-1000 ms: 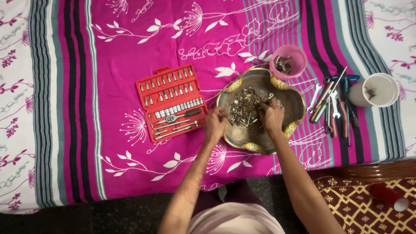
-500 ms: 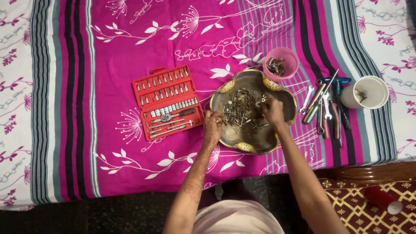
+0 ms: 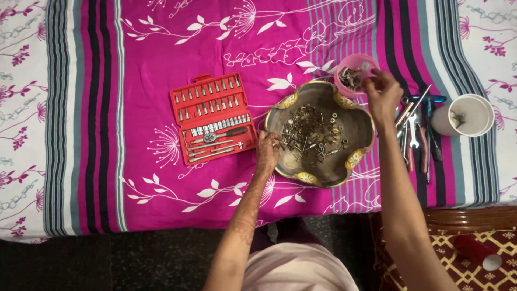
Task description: The person sorts metal hardware including bolts, nuts, and washers by hand from a gold bowl and a pink container into specific slots within a red socket set case.
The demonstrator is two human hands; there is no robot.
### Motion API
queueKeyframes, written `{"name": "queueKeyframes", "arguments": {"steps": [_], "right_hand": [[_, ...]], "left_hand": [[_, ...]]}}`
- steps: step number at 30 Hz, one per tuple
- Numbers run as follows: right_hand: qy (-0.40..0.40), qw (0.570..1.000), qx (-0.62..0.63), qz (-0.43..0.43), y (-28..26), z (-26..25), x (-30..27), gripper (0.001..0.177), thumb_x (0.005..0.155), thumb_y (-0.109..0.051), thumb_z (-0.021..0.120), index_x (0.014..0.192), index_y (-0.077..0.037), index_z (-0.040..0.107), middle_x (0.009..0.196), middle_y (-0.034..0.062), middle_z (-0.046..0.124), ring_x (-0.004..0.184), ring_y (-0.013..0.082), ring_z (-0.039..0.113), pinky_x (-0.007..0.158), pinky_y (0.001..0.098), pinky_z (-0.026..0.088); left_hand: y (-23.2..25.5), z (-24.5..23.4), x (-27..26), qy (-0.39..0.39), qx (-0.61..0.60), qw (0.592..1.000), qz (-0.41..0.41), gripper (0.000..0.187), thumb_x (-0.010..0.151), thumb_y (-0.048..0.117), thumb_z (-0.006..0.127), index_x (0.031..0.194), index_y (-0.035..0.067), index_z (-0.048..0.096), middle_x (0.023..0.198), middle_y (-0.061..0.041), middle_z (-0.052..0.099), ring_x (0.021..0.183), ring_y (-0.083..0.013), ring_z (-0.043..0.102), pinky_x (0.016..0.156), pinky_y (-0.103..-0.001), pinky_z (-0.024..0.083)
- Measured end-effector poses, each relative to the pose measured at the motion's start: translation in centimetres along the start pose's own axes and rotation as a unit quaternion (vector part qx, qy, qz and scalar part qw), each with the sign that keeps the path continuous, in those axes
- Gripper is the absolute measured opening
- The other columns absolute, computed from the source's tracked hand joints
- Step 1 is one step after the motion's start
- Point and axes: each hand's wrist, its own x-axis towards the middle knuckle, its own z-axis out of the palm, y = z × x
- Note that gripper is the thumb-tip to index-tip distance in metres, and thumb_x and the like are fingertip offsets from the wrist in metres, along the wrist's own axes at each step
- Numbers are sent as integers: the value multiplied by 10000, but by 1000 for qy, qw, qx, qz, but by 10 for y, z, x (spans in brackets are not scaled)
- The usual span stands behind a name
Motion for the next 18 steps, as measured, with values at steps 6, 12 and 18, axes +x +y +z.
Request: {"name": "queueKeyframes", "arguments": {"steps": [6, 12, 18], "right_hand": [[-202, 971, -122, 47, 9, 33, -73, 239, 897, -62, 736, 1133, -41, 765, 996, 155, 780, 845, 259, 760, 784, 371, 584], [-312, 928, -198, -44, 13, 57, -137, 346, 740, -73, 792, 1084, -112, 771, 1158, 135, 693, 1024, 341, 688, 864, 442, 556], [-271, 917, -253, -149, -3, 61, -157, 356, 744, -67, 766, 1093, -132, 780, 1169, 146, 627, 1097, 367, 617, 918, 478, 517]], "left_hand": [[-11, 4, 1, 15, -55, 998, 25, 393, 709, -265, 555, 943, 22, 687, 1048, -84, 509, 905, -200, 655, 741, -279, 614], [-11, 2, 3, 5, -37, 999, 26, 406, 727, -260, 531, 958, 26, 705, 1010, -88, 522, 861, -200, 660, 729, -286, 598], [-12, 3, 3, 2, -72, 997, 15, 414, 705, -258, 522, 934, 28, 714, 1011, -85, 520, 884, -190, 644, 728, -271, 618]]}}
